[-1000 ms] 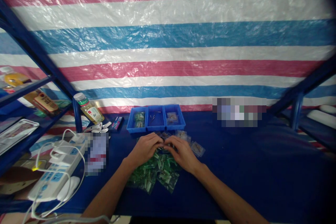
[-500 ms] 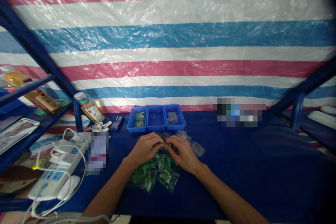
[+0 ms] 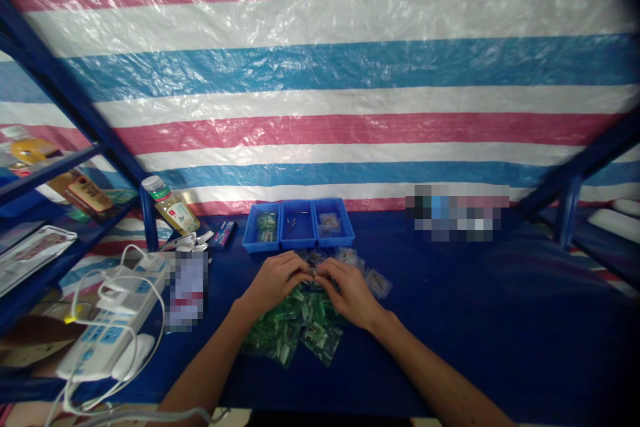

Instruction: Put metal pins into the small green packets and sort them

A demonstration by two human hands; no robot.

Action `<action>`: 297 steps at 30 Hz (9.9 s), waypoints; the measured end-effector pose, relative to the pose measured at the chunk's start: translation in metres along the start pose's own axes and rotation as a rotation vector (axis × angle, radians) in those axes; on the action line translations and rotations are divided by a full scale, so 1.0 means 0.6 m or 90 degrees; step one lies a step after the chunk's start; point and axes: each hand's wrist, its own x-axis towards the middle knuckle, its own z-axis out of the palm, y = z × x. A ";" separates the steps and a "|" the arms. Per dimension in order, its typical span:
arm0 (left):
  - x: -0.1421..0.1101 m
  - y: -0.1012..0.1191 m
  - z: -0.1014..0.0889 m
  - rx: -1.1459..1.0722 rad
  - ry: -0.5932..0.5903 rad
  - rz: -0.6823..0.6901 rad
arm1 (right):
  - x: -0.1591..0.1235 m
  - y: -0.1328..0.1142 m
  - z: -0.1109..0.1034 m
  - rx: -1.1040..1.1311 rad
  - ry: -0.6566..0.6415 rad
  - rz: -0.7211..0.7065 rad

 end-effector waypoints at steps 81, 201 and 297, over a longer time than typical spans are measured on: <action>0.000 0.012 -0.001 0.020 0.005 -0.014 | 0.001 -0.002 0.001 0.013 0.035 0.008; -0.003 0.024 -0.003 -0.023 0.042 0.018 | -0.003 0.012 0.005 -0.006 -0.006 0.001; -0.006 -0.023 0.004 0.191 -0.005 -0.152 | 0.003 0.016 0.011 -0.025 0.007 0.077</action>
